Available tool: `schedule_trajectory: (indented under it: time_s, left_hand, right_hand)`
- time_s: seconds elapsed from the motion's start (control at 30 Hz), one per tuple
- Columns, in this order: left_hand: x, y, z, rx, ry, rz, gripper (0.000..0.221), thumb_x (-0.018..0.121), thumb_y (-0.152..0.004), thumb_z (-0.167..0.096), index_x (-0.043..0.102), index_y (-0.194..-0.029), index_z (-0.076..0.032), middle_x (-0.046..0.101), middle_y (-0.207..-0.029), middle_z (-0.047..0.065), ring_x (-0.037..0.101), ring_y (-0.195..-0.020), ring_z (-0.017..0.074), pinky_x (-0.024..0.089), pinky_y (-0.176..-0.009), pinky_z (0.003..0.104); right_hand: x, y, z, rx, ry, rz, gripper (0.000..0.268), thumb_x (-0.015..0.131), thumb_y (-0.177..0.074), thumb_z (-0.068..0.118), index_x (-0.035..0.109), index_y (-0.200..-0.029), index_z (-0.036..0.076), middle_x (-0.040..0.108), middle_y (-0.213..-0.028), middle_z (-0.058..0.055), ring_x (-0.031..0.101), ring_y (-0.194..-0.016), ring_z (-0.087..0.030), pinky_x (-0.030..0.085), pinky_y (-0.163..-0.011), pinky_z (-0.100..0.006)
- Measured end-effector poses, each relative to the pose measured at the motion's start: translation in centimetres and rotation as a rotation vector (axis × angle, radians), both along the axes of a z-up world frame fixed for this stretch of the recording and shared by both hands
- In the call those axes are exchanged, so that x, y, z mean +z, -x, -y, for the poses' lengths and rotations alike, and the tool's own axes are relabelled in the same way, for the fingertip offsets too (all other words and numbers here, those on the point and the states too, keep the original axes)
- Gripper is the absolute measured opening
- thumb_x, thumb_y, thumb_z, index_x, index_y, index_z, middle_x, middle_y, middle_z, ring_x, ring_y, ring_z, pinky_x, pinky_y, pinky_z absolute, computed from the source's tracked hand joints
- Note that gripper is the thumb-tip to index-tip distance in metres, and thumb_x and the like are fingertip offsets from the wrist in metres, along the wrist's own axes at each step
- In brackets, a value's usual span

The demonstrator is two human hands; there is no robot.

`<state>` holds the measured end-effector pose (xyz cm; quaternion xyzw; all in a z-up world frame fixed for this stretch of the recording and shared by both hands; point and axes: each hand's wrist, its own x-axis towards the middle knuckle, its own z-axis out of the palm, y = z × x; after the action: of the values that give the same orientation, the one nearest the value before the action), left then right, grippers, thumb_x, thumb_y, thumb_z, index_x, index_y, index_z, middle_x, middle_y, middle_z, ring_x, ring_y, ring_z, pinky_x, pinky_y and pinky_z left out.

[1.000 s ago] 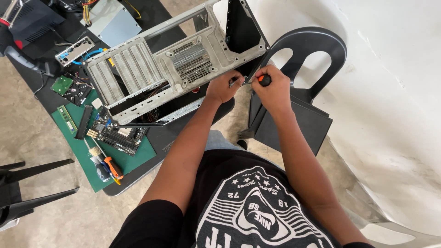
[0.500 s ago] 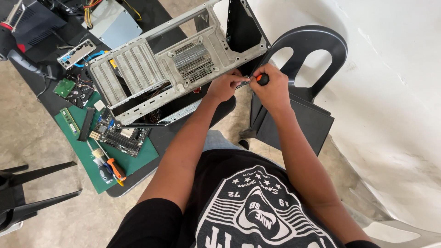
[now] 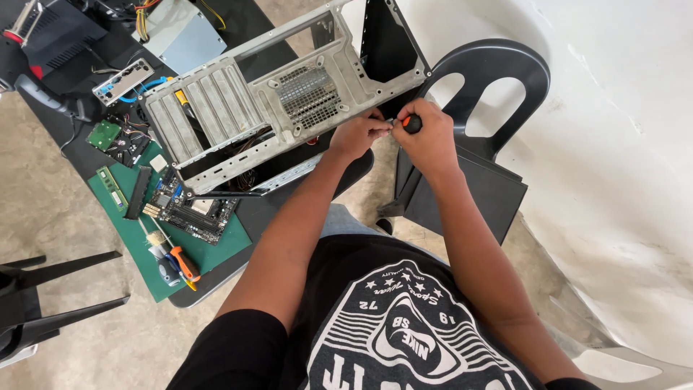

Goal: The person is unscrewing the internal frame of a computer case and repositioning it on a repair bench.

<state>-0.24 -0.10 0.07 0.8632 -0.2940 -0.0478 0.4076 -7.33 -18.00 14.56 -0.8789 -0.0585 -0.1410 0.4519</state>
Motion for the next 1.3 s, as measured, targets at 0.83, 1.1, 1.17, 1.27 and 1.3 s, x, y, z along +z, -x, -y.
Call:
schedule_trajectory:
  time_s: [0.83, 1.1, 1.17, 1.27, 1.3]
  left_hand:
    - [-1.6, 0.0, 0.1, 0.025, -0.059, 0.109, 0.016, 0.067, -0.103, -0.028, 0.077, -0.116, -0.029, 0.066, -0.115, -0.002, 0.072, -0.096, 0.0290, 0.064, -0.074, 0.048]
    - [2.4, 0.9, -0.2, -0.038, -0.100, 0.138, 0.015, 0.067, -0.102, -0.021, 0.072, -0.113, -0.012, 0.062, -0.123, 0.008, 0.070, -0.099, 0.0382, 0.063, -0.075, 0.051]
    - [1.4, 0.7, -0.1, -0.048, -0.115, 0.158, 0.012, 0.067, -0.102, -0.021, 0.073, -0.110, -0.013, 0.062, -0.123, 0.007, 0.070, -0.098, 0.0379, 0.063, -0.074, 0.051]
    - [0.8, 0.3, -0.2, -0.064, -0.132, 0.180, 0.009, 0.067, -0.102, -0.021, 0.072, -0.106, -0.015, 0.061, -0.122, 0.006, 0.070, -0.097, 0.0366, 0.063, -0.074, 0.050]
    - [0.7, 0.4, -0.1, -0.070, -0.133, 0.182, 0.009, 0.067, -0.102, -0.022, 0.072, -0.105, -0.015, 0.061, -0.123, 0.005, 0.070, -0.097, 0.0356, 0.063, -0.075, 0.049]
  right_hand:
    - [1.1, -0.8, 0.2, 0.118, 0.094, -0.063, 0.014, 0.076, -0.086, 0.010, 0.070, -0.098, 0.010, 0.070, -0.086, -0.010, 0.070, -0.087, -0.031, 0.056, -0.084, -0.042]
    - [2.1, -0.5, 0.0, 0.257, 0.124, -0.149, 0.020, 0.077, -0.079, 0.019, 0.071, -0.098, 0.014, 0.075, -0.088, -0.006, 0.070, -0.090, -0.030, 0.055, -0.087, -0.043]
    - [2.3, -0.6, 0.2, 0.266, 0.113, -0.156, 0.020, 0.077, -0.079, 0.018, 0.072, -0.098, 0.014, 0.075, -0.087, -0.006, 0.071, -0.089, -0.029, 0.055, -0.086, -0.042]
    - [3.3, -0.6, 0.3, 0.291, 0.080, -0.175, 0.020, 0.076, -0.078, 0.017, 0.074, -0.097, 0.014, 0.077, -0.087, -0.006, 0.072, -0.088, -0.029, 0.055, -0.084, -0.041]
    - [3.7, -0.4, 0.3, 0.306, 0.060, -0.189, 0.019, 0.076, -0.078, 0.017, 0.075, -0.097, 0.014, 0.077, -0.087, -0.006, 0.072, -0.086, -0.029, 0.055, -0.083, -0.041]
